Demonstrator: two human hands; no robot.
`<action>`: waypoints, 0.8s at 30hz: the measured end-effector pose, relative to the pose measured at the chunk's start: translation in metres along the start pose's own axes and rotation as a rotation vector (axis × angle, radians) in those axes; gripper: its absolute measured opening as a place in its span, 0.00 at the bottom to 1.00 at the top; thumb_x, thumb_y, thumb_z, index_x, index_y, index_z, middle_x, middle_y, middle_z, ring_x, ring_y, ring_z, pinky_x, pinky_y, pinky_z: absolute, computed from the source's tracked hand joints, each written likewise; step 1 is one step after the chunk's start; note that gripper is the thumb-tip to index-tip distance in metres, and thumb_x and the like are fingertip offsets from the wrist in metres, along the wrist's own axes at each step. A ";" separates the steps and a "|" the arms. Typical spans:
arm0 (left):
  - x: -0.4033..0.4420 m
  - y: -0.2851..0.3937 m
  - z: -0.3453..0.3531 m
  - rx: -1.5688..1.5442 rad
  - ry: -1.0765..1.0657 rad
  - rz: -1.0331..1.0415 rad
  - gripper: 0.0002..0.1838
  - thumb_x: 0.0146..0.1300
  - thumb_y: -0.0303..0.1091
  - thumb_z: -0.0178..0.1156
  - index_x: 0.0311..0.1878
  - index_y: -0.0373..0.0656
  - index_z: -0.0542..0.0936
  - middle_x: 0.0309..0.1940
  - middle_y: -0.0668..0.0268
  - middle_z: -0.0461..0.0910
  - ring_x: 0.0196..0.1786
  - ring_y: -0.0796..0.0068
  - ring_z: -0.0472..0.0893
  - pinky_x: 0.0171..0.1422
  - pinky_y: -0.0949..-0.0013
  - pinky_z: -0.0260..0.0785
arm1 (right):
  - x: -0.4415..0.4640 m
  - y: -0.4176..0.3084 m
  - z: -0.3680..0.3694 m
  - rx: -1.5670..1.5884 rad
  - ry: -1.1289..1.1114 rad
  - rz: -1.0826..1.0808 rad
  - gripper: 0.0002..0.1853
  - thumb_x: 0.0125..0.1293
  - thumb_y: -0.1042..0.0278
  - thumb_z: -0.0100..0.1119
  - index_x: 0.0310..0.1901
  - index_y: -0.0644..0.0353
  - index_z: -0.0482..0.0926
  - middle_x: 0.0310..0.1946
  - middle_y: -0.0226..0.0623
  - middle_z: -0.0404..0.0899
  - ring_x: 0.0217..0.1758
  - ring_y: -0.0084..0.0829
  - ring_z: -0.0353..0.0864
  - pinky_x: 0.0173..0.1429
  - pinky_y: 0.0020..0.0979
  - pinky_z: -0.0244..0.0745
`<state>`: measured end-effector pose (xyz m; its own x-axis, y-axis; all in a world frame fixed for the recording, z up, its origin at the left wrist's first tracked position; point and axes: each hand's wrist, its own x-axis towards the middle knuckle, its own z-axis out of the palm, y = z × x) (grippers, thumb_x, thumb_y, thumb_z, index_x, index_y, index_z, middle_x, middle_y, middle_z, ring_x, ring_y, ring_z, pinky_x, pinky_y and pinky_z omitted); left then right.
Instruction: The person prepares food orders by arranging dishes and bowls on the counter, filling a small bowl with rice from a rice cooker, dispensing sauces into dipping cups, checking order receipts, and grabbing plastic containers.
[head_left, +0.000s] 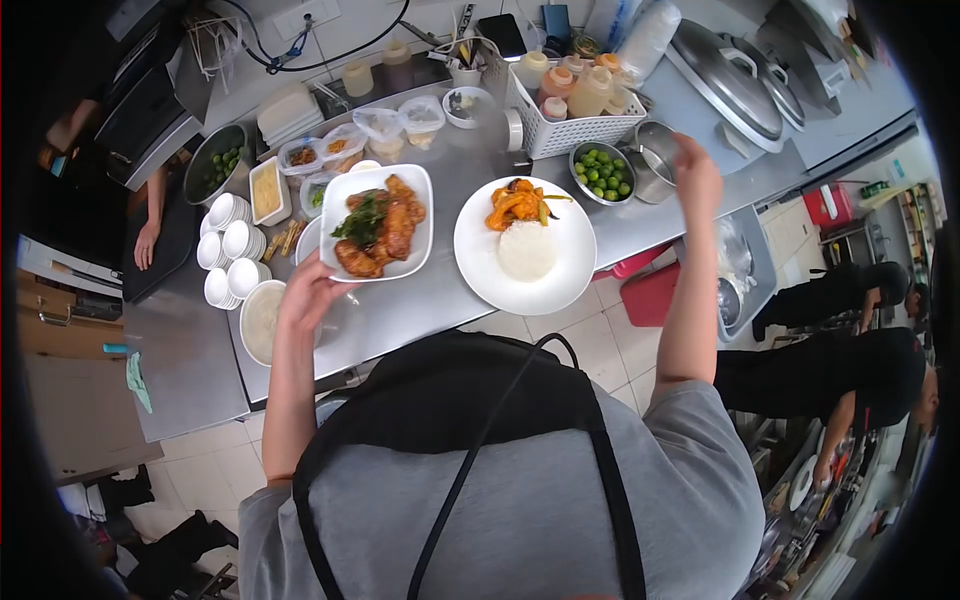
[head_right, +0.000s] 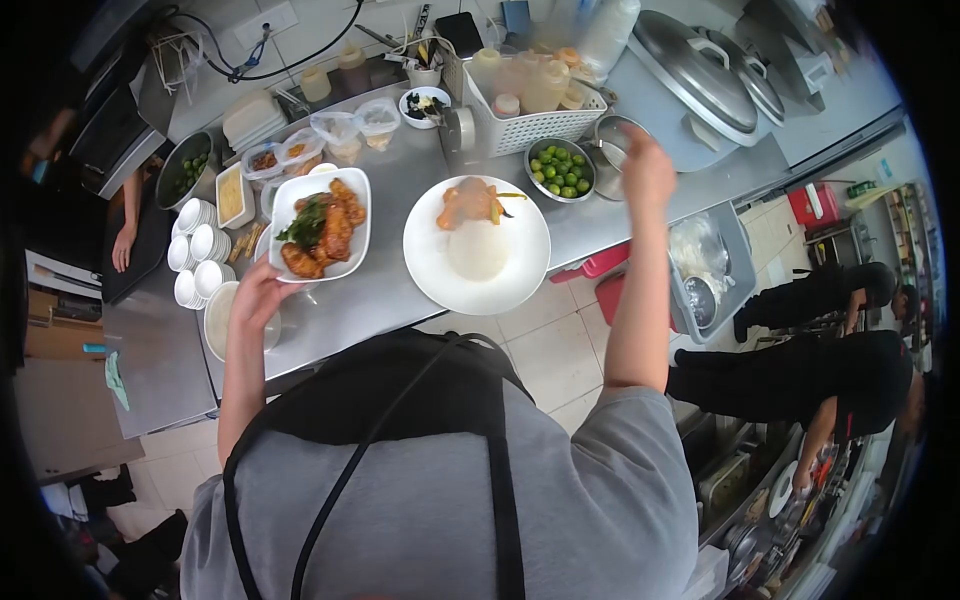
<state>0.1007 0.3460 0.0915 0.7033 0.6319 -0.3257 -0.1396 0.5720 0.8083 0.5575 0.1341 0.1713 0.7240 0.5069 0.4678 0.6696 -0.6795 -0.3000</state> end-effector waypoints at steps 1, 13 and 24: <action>-0.007 0.001 -0.005 -0.015 0.034 0.018 0.25 0.51 0.23 0.43 0.56 0.33 0.61 0.48 0.55 0.71 0.49 0.63 0.74 0.51 0.62 0.71 | 0.012 0.030 0.009 -0.192 -0.007 0.103 0.17 0.53 0.72 0.44 0.44 0.46 0.76 0.36 0.42 0.77 0.39 0.40 0.77 0.42 0.38 0.71; -0.104 0.005 -0.056 -0.128 0.386 0.251 0.29 0.49 0.23 0.44 0.58 0.31 0.57 0.49 0.51 0.68 0.48 0.60 0.74 0.48 0.63 0.74 | 0.054 0.045 0.088 -0.491 -0.073 0.056 0.14 0.57 0.60 0.49 0.42 0.54 0.76 0.45 0.39 0.74 0.48 0.38 0.73 0.48 0.39 0.68; -0.215 -0.016 -0.091 -0.254 0.751 0.502 0.24 0.49 0.23 0.45 0.53 0.28 0.61 0.49 0.49 0.68 0.48 0.58 0.74 0.50 0.62 0.73 | -0.055 -0.237 0.138 0.608 -0.584 -0.787 0.10 0.53 0.69 0.56 0.38 0.58 0.78 0.37 0.42 0.76 0.41 0.42 0.74 0.45 0.34 0.68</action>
<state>-0.1115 0.2488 0.1032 -0.1025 0.9572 -0.2706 -0.5150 0.1816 0.8377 0.3819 0.3410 0.1020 -0.0695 0.9530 0.2947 0.8239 0.2214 -0.5217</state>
